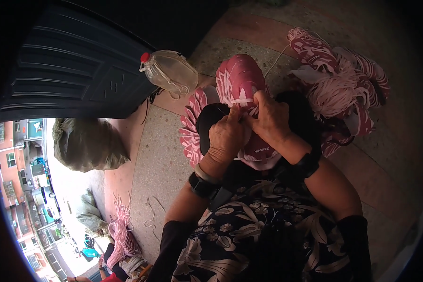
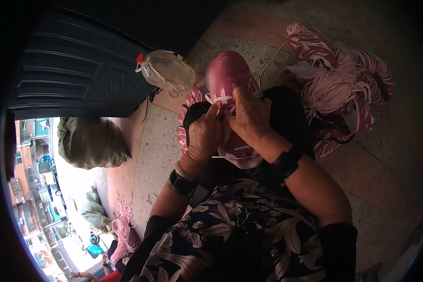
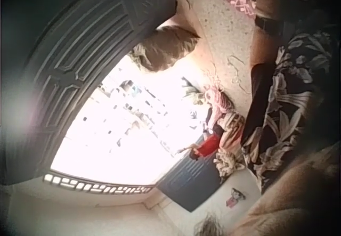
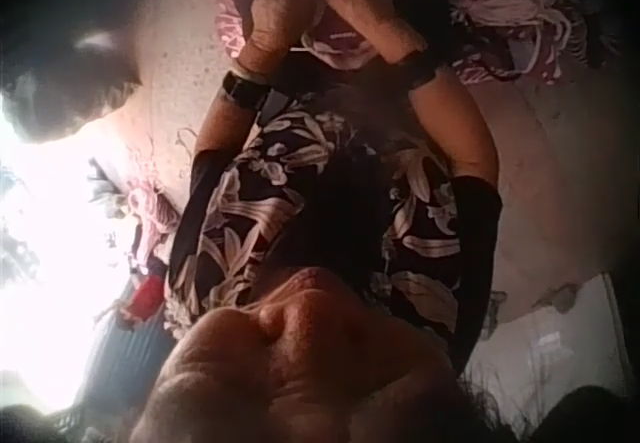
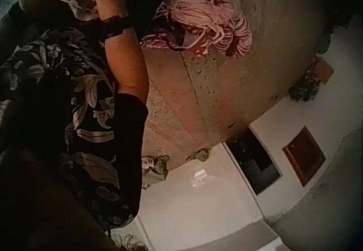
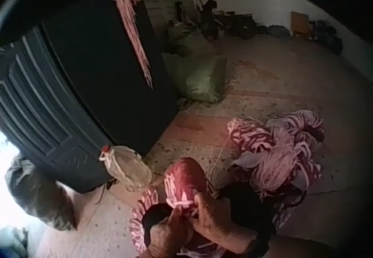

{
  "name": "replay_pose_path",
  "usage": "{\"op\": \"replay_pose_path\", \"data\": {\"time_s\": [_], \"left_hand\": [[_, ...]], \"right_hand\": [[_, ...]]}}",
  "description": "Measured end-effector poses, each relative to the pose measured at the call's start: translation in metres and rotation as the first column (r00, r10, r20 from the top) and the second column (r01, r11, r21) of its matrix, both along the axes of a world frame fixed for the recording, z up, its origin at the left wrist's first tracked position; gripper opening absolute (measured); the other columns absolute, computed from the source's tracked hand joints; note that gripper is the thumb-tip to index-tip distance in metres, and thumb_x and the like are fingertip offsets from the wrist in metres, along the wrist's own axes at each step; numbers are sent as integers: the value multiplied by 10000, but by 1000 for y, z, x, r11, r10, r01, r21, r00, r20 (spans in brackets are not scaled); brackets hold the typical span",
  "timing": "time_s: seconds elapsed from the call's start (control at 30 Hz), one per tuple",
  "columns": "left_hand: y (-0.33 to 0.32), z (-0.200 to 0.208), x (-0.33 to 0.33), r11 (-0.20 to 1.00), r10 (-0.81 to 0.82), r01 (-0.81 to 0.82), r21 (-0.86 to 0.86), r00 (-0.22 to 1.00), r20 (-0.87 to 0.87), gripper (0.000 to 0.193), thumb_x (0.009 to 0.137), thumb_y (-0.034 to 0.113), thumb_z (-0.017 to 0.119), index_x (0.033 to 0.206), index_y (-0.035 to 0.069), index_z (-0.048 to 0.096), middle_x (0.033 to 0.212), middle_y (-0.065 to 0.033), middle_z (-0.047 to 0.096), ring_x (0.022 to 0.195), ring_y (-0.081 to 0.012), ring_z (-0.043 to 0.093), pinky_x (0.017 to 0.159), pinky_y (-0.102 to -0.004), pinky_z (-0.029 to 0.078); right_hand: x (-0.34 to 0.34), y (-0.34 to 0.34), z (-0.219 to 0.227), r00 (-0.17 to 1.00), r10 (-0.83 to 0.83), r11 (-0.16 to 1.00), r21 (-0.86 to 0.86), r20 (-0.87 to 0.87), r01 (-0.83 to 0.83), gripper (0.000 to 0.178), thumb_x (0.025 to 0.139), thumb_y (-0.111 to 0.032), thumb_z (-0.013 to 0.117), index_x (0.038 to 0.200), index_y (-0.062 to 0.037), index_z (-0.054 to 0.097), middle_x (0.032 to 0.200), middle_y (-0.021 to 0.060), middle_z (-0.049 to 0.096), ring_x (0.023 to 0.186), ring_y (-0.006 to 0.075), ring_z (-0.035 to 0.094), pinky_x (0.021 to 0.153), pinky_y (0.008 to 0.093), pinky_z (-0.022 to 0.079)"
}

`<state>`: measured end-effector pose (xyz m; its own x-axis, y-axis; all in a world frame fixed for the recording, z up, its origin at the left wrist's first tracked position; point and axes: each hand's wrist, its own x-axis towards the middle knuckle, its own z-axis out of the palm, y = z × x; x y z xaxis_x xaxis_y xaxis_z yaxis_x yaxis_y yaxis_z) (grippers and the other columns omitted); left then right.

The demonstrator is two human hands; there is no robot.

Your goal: Lacing a pair of pink sneakers.

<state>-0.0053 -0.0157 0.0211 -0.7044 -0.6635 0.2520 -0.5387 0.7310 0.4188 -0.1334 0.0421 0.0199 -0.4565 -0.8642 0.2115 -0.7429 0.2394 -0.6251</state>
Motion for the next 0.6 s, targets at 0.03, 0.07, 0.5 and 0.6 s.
{"op": "replay_pose_path", "data": {"time_s": [0.03, 0.07, 0.5, 0.6], "left_hand": [[1, 0, 0, 1000, -5, 5, 2, 1000, -3, 460, 736, 236, 597, 1097, -32, 505, 669, -138, 602, 571, -294, 609, 500, -379, 487], [1, -1, -1, 1000, -6, 6, -1, 1000, 20, 441, 738, 232, 593, 1085, -26, 510, 682, -139, 604, 593, -296, 613, 505, -382, 488], [-30, -2, -6, 957, -214, 195, 215, 975, 68, 181, 661, 122, 544, 810, 23, 563, 707, -198, 605, 705, -386, 594, 662, -464, 474], [-45, 1, -10, 895, -340, 301, 330, 938, 66, 263, 720, 52, 528, 968, 19, 609, 759, -196, 620, 698, -291, 631, 618, -362, 495]], "right_hand": [[1, 2, -2, 1000, -5, 1000, 2, -3, 5, 412, 611, -201, 716, 911, -88, 458, 777, 44, 597, 731, 257, 599, 615, 407, 374], [1, 3, -5, 1000, 2, 1000, -23, -28, -3, 441, 612, -202, 718, 949, -86, 460, 793, 45, 598, 751, 250, 597, 627, 405, 366], [-13, 6, -22, 970, 94, 987, -107, -223, -121, 538, 649, -222, 717, 1084, -77, 436, 783, 60, 604, 765, 241, 594, 778, 420, 335], [-19, 2, -18, 962, 109, 991, -53, -250, -126, 502, 655, -199, 713, 1056, -79, 437, 751, 64, 605, 756, 245, 598, 792, 423, 337]]}}
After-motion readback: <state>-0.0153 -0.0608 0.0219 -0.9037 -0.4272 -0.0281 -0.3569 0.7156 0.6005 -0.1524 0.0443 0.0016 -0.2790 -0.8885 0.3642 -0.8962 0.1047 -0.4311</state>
